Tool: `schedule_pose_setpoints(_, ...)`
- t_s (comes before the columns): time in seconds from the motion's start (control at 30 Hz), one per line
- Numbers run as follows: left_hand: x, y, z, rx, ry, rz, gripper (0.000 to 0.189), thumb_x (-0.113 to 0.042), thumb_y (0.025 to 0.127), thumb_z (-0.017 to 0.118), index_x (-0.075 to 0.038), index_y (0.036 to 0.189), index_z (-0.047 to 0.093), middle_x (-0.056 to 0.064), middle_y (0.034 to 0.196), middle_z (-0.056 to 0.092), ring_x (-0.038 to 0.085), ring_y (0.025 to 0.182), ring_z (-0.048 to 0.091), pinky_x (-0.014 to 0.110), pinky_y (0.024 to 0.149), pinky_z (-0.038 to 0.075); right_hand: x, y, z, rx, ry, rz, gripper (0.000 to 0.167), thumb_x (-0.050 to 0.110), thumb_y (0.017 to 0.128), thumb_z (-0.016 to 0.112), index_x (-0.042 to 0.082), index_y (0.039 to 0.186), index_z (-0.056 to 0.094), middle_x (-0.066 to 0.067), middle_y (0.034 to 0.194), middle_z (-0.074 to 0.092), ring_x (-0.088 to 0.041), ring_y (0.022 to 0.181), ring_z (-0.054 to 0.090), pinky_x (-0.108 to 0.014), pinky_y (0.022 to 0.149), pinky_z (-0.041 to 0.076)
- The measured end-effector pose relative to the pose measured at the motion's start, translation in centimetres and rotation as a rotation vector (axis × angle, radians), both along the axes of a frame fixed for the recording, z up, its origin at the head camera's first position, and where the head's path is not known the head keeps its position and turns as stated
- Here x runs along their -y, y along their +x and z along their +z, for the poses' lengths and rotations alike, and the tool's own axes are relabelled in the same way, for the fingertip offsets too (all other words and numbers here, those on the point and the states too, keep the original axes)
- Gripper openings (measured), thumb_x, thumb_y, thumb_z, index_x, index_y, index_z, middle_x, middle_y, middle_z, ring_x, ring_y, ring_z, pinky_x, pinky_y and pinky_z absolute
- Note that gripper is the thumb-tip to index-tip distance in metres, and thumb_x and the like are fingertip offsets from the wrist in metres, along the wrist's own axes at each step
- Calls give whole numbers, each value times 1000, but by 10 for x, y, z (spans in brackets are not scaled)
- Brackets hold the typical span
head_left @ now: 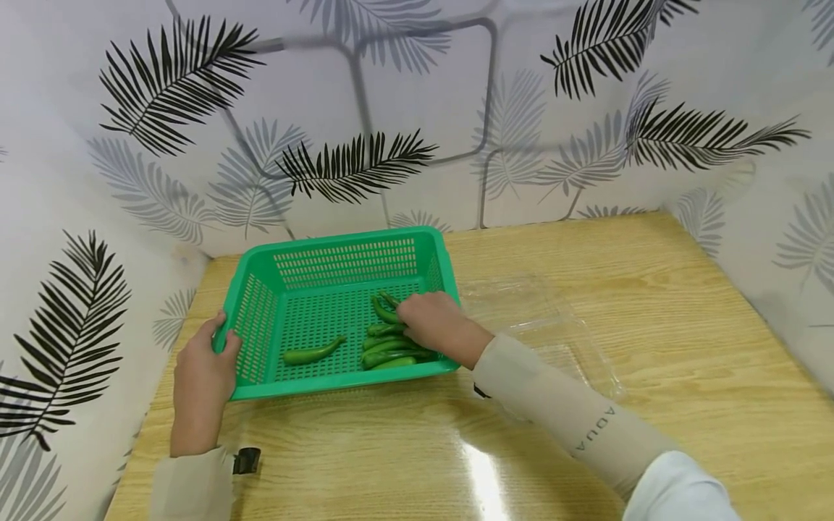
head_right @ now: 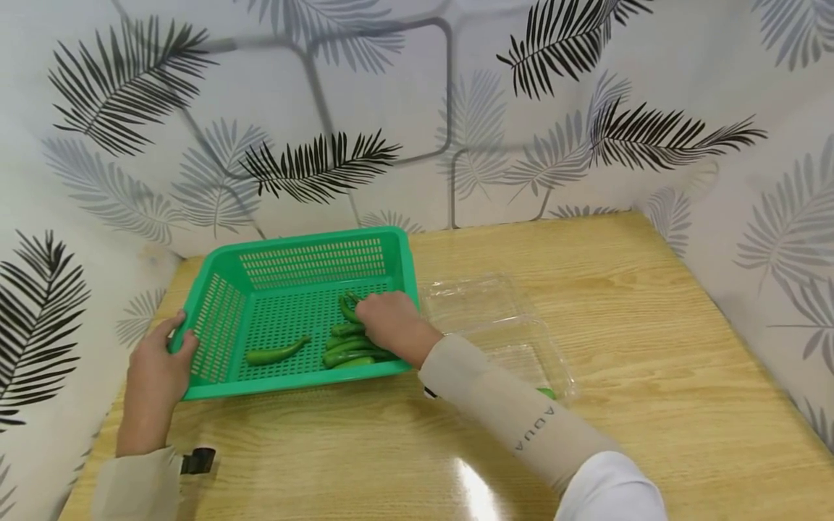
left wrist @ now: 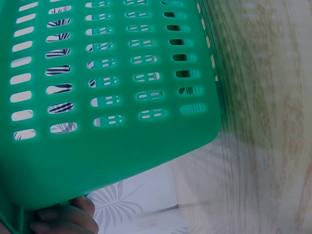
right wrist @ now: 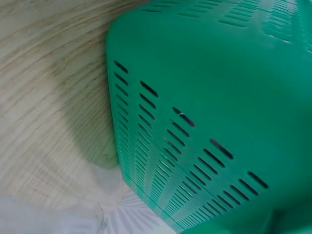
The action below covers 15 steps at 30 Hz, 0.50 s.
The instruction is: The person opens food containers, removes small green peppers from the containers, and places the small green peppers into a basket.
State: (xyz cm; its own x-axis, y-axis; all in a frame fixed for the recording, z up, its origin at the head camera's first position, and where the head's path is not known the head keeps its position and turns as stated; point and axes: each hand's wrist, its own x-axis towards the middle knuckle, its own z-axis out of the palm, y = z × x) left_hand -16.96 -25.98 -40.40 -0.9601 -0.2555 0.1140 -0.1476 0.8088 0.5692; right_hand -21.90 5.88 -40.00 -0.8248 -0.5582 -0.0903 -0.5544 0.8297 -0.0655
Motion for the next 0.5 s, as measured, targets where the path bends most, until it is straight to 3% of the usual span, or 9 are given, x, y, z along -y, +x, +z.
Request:
schedule_pose_setpoints(0.13, -2, 0, 0, -3, 2, -4, 48, -27, 98, 39, -11, 143, 38, 33, 112, 56, 21, 40, 40, 35, 39, 33, -6, 6, 4, 9, -83, 22, 9, 24, 88, 65, 16, 85, 69, 3, 80, 63, -10, 69, 58, -24, 57, 46)
schedule_pose_setpoints(0.3, -2, 1, 2, -2, -3, -1, 48, -27, 98, 40, -12, 143, 39, 31, 117, 55, 21, 41, 40, 35, 39, 34, -21, 22, 19, 4, -219, 67, 18, 19, 90, 62, 11, 105, 69, -1, 103, 65, -15, 91, 61, -28, 72, 50)
schedule_pose_setpoints(0.5, -2, 1, 2, 6, -1, 6, 48, -27, 98, 39, -12, 144, 38, 29, 124, 51, 23, 43, 43, 35, 40, 35, -47, 40, 34, -39, -346, 104, 11, 17, 90, 62, 14, 99, 68, 4, 94, 61, -11, 81, 57, -24, 67, 47)
